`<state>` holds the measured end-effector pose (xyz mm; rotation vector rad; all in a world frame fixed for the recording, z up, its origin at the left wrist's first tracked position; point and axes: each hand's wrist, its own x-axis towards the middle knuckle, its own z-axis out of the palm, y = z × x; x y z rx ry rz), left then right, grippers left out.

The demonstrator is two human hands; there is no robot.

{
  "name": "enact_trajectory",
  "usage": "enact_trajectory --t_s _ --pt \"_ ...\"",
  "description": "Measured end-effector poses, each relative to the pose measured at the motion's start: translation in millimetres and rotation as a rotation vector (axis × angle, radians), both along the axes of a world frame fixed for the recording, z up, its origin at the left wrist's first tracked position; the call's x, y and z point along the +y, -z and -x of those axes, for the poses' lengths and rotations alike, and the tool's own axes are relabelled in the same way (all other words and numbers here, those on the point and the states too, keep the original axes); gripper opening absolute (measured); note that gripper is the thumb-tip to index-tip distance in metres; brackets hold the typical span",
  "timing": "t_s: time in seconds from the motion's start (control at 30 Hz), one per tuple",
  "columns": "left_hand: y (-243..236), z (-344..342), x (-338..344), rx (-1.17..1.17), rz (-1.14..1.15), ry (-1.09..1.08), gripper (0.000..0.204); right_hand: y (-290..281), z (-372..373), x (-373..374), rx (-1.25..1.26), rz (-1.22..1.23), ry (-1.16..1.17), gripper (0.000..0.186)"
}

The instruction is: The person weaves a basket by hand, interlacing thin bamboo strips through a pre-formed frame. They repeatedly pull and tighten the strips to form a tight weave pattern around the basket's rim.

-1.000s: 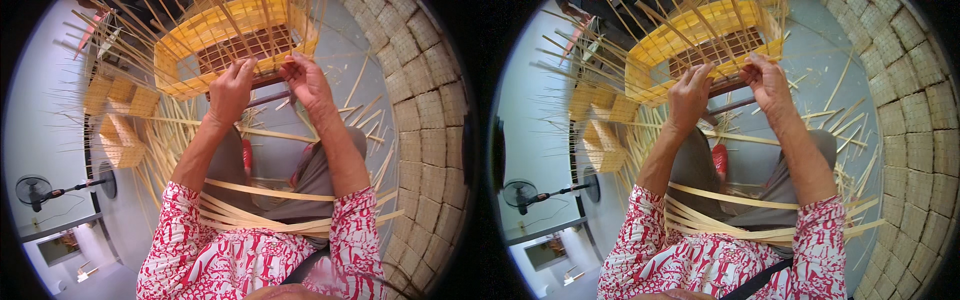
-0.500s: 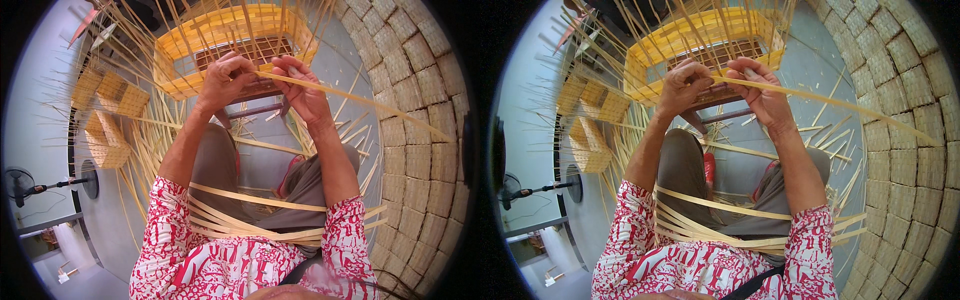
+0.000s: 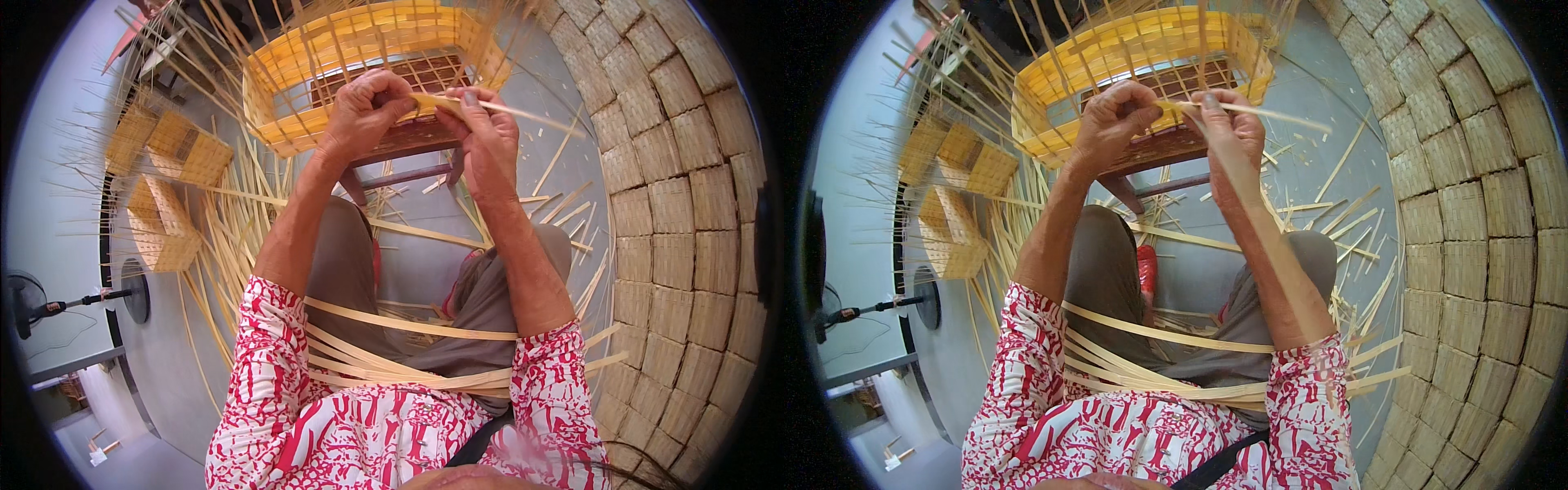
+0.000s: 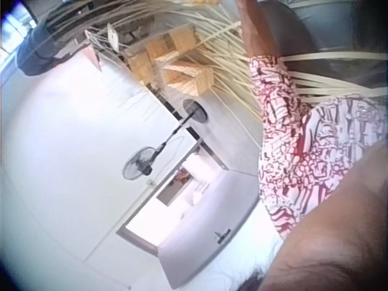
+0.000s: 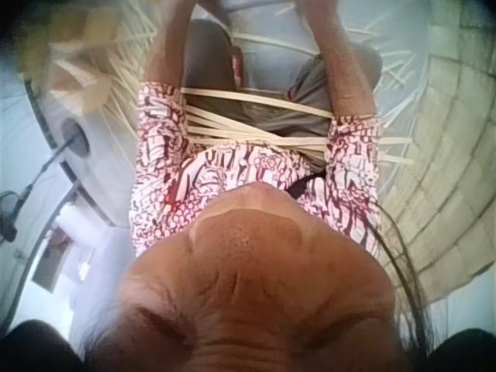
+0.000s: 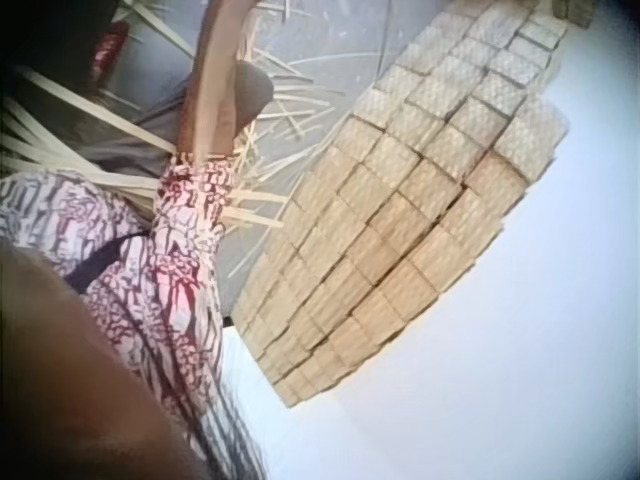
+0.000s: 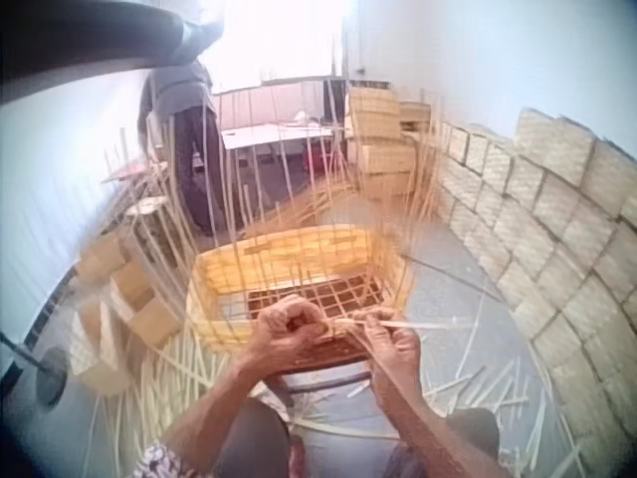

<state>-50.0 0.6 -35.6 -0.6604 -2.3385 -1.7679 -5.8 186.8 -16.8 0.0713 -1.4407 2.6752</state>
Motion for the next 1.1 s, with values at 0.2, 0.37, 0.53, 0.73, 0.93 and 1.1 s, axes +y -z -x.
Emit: enact_trajectory --t_s 0.2,0.37,0.53,0.73,0.93,1.1 --pt "-2 -6 41 0.333 0.464 -0.421 0.014 6 -17 -13 0.112 -0.132 -0.006 0.025" --pt "7 -7 33 0.463 0.716 -0.505 0.021 20 -7 10 -0.063 -0.148 0.023 0.031" --pt "-14 -39 0 0.405 0.548 -0.438 0.021 48 14 65 -0.492 0.345 0.060 0.021" --pt "2 -85 -6 0.530 0.178 -0.568 0.026 42 8 61 -0.434 0.414 -0.007 0.020" --pt "5 -40 24 0.593 0.533 -0.279 0.015 33 -4 61 -0.381 0.433 0.056 0.030" --pt "-1 -25 18 0.475 0.265 -0.189 0.009 59 1 74 -0.389 0.704 -0.200 0.006"
